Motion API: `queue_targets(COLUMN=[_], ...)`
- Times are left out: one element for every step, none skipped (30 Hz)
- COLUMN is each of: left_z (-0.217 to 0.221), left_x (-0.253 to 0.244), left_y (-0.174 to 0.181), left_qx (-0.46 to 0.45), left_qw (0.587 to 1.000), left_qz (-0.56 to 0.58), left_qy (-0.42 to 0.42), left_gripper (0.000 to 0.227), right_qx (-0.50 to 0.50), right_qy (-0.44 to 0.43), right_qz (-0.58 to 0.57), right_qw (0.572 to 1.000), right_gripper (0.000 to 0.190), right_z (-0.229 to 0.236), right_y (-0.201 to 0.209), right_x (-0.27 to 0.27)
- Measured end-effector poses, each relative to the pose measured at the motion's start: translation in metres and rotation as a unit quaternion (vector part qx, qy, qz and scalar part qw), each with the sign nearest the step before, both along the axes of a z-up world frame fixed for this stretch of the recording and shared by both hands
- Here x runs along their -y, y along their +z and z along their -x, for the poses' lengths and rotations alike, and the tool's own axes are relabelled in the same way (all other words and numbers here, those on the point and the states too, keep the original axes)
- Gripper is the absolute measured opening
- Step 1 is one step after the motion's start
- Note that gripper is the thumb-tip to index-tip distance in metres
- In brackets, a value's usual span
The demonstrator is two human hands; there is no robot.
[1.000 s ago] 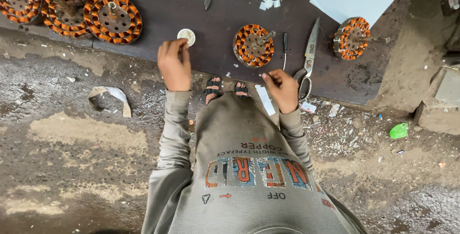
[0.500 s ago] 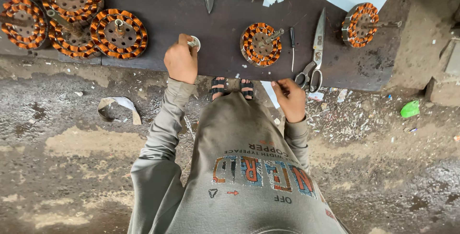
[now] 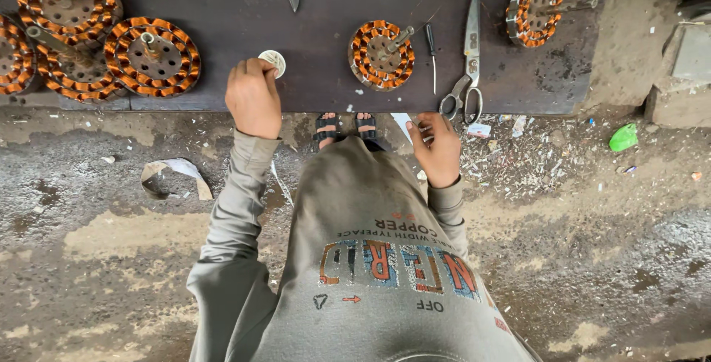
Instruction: The person inserts small white plastic pieces into slots on a circular copper-wound component, then uses a screwdriver to press them in. They repeat this process with additional pieces, occasionally using scissors to trim wires. The person works at a cluttered table with multiple similar components and tools.
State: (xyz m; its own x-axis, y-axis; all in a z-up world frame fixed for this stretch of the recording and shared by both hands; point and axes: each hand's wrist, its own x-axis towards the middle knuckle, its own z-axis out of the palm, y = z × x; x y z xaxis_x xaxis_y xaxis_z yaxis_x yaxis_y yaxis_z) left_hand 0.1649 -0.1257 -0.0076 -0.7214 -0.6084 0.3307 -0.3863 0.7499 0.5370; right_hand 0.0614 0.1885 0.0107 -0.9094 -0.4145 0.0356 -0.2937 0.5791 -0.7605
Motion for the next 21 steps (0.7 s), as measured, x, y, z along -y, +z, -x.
queue_targets(left_z=[-0.002,-0.002,-0.004,-0.005,-0.006,-0.006,-0.006,-0.004,-0.003,-0.002,0.001,0.004,0.007,0.008,0.011,0.015,0.018,0.021,0.024,0.027,0.031], left_x=[-0.004,-0.008,-0.012,-0.017,-0.023,-0.029,-0.036,-0.045,-0.055,-0.067,-0.078,-0.092,-0.106,-0.118,-0.127,-0.134,-0.140,-0.145,-0.146,-0.147,-0.146], left_y=[0.008,0.017,0.024,0.031,0.037,0.042,0.048,0.053,0.058,0.062,0.065,0.068,0.069,0.070,0.070,0.069,0.069,0.068,0.067,0.065,0.063], left_qx=[-0.008,-0.016,-0.024,-0.032,-0.041,-0.042,-0.044,-0.046,-0.053,-0.060,-0.067,-0.070,-0.073,-0.071,-0.068,-0.070,-0.071,-0.071,-0.072,-0.073,-0.073], left_qw=[1.000,1.000,1.000,0.999,0.999,0.999,0.998,0.998,0.997,0.996,0.995,0.993,0.991,0.988,0.984,0.980,0.975,0.970,0.966,0.962,0.958], left_qz=[-0.001,-0.002,-0.004,-0.005,-0.008,-0.017,-0.026,-0.036,-0.050,-0.064,-0.077,-0.092,-0.109,-0.130,-0.152,-0.172,-0.191,-0.211,-0.223,-0.235,-0.247], left_qy=[0.005,0.010,0.013,0.016,0.020,0.022,0.026,0.030,0.023,0.017,0.010,-0.006,-0.024,-0.044,-0.066,-0.076,-0.085,-0.095,-0.105,-0.115,-0.127], left_gripper=[0.013,0.014,0.013,0.012,0.011,0.011,0.011,0.012,0.011,0.010,0.009,0.009,0.009,0.008,0.007,0.007,0.007,0.006,0.008,0.009,0.011], right_qx=[-0.017,-0.034,-0.047,-0.055,-0.064,-0.072,-0.067,-0.063,-0.058,-0.074,-0.091,-0.107,-0.137,-0.166,-0.197,-0.182,-0.168,-0.153,-0.130,-0.108,-0.086], right_qy=[0.013,0.026,0.039,0.065,0.092,0.119,0.137,0.156,0.176,0.195,0.213,0.232,0.243,0.253,0.263,0.266,0.269,0.273,0.273,0.274,0.273], right_qz=[0.003,0.006,0.007,0.027,0.045,0.064,0.065,0.066,0.070,0.083,0.098,0.113,0.108,0.104,0.099,0.095,0.091,0.086,0.094,0.101,0.108], right_qw=[1.000,0.999,0.998,0.996,0.993,0.988,0.986,0.984,0.980,0.974,0.968,0.960,0.954,0.947,0.939,0.942,0.944,0.946,0.948,0.950,0.952], right_gripper=[0.023,0.022,0.022,0.022,0.022,0.022,0.023,0.024,0.025,0.026,0.027,0.029,0.029,0.028,0.028,0.025,0.021,0.017,0.017,0.017,0.016], right_z=[0.003,0.005,0.004,0.005,0.007,0.008,0.011,0.014,0.015,0.015,0.017,0.018,0.019,0.021,0.023,0.025,0.027,0.028,0.030,0.031,0.033], right_y=[0.008,0.016,0.024,0.030,0.036,0.041,0.046,0.050,0.054,0.058,0.061,0.063,0.065,0.065,0.065,0.064,0.061,0.058,0.055,0.051,0.046], right_x=[0.003,0.005,0.007,0.011,0.015,0.020,0.025,0.030,0.035,0.038,0.042,0.045,0.046,0.046,0.045,0.044,0.042,0.040,0.037,0.034,0.032])
